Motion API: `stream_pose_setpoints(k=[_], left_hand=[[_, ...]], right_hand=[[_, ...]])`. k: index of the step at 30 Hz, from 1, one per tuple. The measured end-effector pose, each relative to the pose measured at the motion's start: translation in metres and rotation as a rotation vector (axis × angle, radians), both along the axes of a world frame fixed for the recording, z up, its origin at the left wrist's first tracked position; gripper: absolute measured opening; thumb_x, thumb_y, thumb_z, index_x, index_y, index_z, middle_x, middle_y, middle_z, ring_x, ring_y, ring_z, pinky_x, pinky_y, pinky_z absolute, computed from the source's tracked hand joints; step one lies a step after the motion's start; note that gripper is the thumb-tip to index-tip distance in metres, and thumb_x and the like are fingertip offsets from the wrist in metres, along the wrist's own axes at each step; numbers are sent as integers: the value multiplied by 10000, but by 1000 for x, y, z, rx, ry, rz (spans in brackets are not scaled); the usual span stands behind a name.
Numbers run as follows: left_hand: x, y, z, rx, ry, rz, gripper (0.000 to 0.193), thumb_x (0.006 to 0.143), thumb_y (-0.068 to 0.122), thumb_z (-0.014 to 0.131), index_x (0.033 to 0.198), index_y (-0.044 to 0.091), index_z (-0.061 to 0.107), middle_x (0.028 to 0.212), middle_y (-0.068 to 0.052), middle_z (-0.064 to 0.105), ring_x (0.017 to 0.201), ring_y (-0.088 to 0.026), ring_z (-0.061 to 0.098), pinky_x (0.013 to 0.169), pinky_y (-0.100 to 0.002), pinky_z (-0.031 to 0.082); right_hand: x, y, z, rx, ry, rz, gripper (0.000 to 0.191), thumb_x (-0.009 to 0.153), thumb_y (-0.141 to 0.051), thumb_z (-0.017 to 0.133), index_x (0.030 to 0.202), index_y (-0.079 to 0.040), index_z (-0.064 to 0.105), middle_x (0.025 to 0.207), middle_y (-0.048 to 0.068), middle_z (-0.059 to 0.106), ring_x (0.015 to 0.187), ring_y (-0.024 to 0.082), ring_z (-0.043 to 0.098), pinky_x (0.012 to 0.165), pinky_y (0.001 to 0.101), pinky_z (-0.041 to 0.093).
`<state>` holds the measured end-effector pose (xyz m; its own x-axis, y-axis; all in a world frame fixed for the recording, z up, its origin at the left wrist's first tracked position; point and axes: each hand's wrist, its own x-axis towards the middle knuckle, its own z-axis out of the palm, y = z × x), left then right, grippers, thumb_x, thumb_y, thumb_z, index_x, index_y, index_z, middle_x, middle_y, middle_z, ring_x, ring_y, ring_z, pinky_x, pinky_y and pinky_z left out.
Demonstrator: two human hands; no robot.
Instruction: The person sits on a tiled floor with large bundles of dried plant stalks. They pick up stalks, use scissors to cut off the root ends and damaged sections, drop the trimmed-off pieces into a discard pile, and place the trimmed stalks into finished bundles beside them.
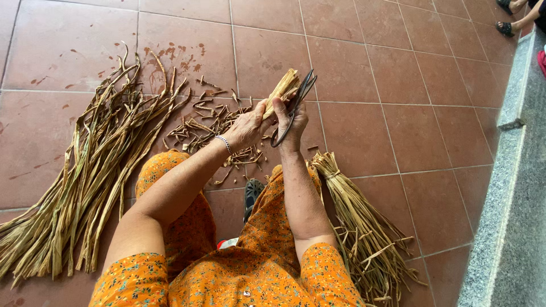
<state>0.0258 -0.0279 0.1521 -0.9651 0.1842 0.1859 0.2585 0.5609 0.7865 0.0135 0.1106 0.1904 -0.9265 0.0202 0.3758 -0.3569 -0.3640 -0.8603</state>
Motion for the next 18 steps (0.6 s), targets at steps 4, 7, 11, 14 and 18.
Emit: stream_pose_setpoints(k=[4,7,11,14,18], left_hand=[[7,-2,16,78,13,-58,763,1026,414,518,1588,68,134,1162,-282,668,1020,-461,668,829,-514,522],[19,-3,33,93,5,-68,746,1006,415,538,1589,136,165,1131,-258,693,1000,-450,678,812,-516,518],[29,-3,50,60,28,-85,638,1008,435,555,1543,182,316,1024,-235,716,928,-422,700,794,-504,534],[32,-3,50,166,-78,-99,527,1003,423,528,1463,182,439,962,-205,720,800,-386,725,755,-472,553],[25,-3,34,91,35,-28,326,1051,390,562,1196,103,614,906,-219,710,809,-386,702,705,-477,535]], right_hand=[[-4,3,-8,71,0,-54,389,929,-281,828,1149,-45,611,1046,-14,654,947,77,606,850,241,511],[-9,4,-16,95,-21,-107,386,907,-290,818,1138,-57,616,1023,-22,661,912,68,608,806,235,517],[-15,5,-23,76,-116,-190,352,942,-272,833,1079,-15,633,880,7,606,714,98,516,609,259,430],[-17,6,-22,10,-35,-194,370,908,-310,830,1071,-50,624,937,-35,662,810,43,609,694,227,522],[-12,4,-14,58,-101,-156,332,916,-280,824,1020,-40,620,801,-24,646,633,49,579,537,221,469]])
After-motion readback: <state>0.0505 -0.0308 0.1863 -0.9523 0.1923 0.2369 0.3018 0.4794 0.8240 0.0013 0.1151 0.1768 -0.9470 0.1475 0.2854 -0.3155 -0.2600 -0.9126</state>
